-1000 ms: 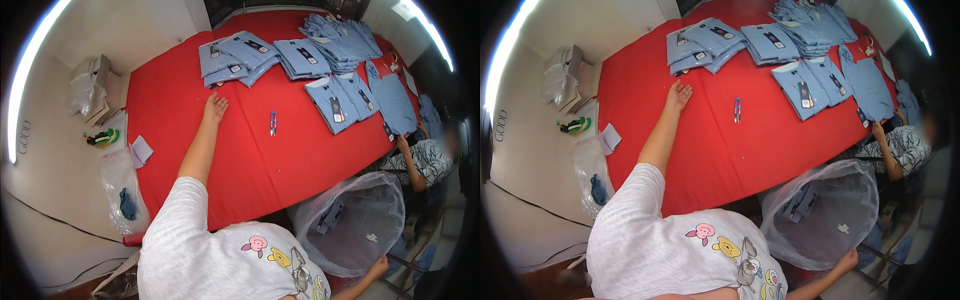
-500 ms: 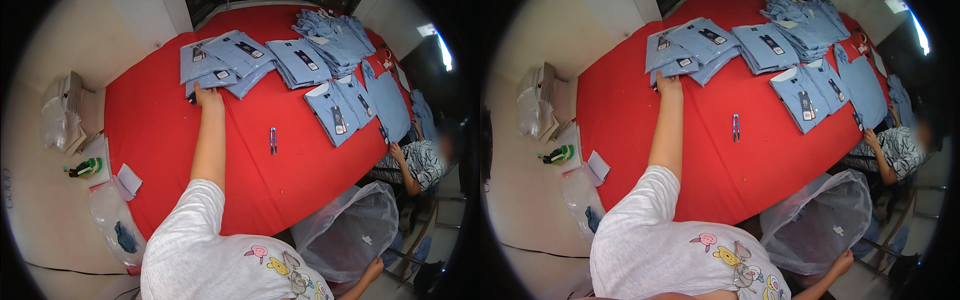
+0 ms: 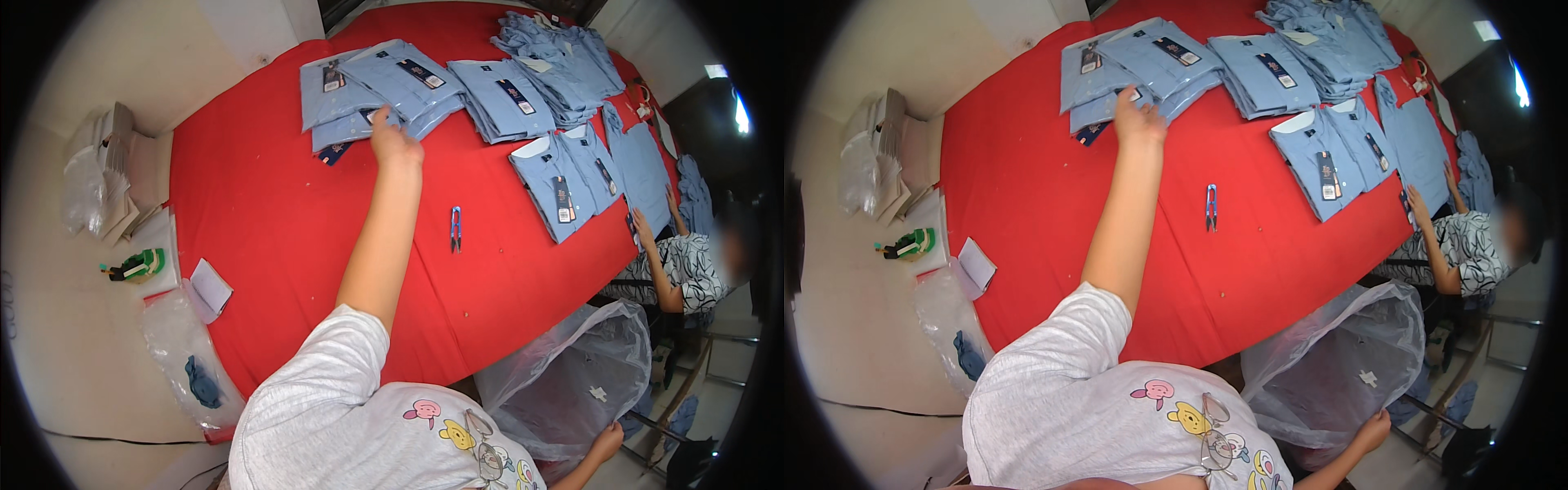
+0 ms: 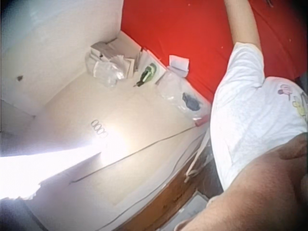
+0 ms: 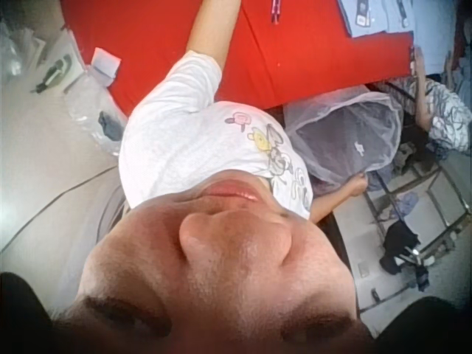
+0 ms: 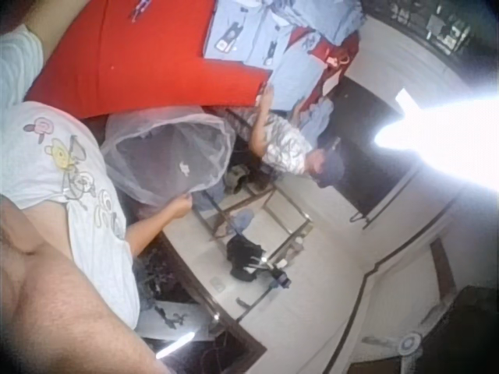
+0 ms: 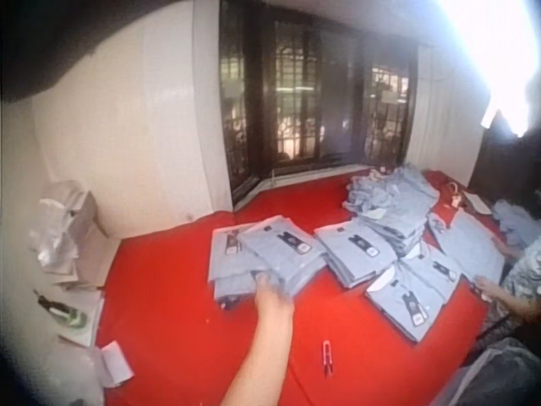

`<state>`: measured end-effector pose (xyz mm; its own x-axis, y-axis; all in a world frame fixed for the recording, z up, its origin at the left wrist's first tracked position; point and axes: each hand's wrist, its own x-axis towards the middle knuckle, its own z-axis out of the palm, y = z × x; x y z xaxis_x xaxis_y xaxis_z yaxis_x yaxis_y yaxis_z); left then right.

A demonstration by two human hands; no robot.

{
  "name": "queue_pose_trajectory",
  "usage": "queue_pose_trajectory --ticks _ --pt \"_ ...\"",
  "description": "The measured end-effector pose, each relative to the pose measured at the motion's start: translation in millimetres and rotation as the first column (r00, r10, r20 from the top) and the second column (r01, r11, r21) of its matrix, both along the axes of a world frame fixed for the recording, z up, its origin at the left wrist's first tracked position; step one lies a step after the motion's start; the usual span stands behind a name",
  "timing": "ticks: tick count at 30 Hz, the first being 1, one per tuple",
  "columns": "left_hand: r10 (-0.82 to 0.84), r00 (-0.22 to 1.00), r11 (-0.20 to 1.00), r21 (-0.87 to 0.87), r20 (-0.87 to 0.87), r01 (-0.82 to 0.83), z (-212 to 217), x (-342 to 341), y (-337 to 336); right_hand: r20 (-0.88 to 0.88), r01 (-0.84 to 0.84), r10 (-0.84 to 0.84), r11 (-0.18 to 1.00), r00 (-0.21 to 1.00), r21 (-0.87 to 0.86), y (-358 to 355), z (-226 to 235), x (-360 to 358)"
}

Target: The person packages blue shirts by placing them into clear plastic bags, flattening the bags to remove air, and then placing the finished packages into a large clear sack.

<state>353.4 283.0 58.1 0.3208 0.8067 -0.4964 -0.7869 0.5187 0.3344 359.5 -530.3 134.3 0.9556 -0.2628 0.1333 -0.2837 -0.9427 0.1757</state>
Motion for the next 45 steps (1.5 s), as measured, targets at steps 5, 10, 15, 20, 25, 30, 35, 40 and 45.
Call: queue_pose_trajectory --ticks 5,10,15,20,25,30,35,40,45 --pt "-0.202 0.97 0.979 -0.036 -0.137 0.199 -33.8 51.1 43.7 0.028 -0.013 0.012 0.999 1.0 0.045 -15.4 -5.5 5.7" --pt "-0.15 0.965 0.979 0.101 -0.216 0.175 -37.6 48.7 65.7 0.013 -0.049 0.049 0.998 0.999 0.033 -1.8 -1.3 5.1" --pt "-0.227 0.966 0.892 0.37 -0.124 0.258 40.0 10.2 -12.5 0.027 -0.042 0.04 0.996 0.999 0.077 -7.8 6.4 0.2" --pt "-0.516 0.85 0.658 0.584 -0.109 0.475 132.7 -45.0 -174.6 0.061 -0.064 0.052 0.973 0.997 0.222 -28.4 -7.8 15.6" --pt "-0.86 0.483 0.307 0.588 -0.165 0.748 171.6 -59.0 -312.5 0.169 -0.183 0.162 0.976 0.972 0.117 -36.6 -7.4 24.1" --pt "-0.986 0.073 -0.008 0.472 -0.153 0.881 133.9 -29.1 -440.8 0.146 -0.132 0.091 0.944 0.985 0.303 -44.7 -4.0 12.8" --pt "-0.899 -0.25 -0.337 0.206 -0.359 0.919 -7.2 -33.4 -530.4 0.183 -0.112 0.054 0.94 0.982 0.322 -94.1 -15.1 -10.9" --pt "-0.968 -0.207 -0.223 0.101 -0.144 0.97 -48.5 -80.8 -450.2 0.164 -0.06 0.018 0.964 0.986 0.259 -120.3 -15.4 -22.7" --pt "-0.844 0.524 0.518 0.078 -0.116 0.852 -65.1 -91.4 -268.4 0.106 -0.116 0.093 0.963 0.99 0.245 -131.5 -28.6 -28.0"
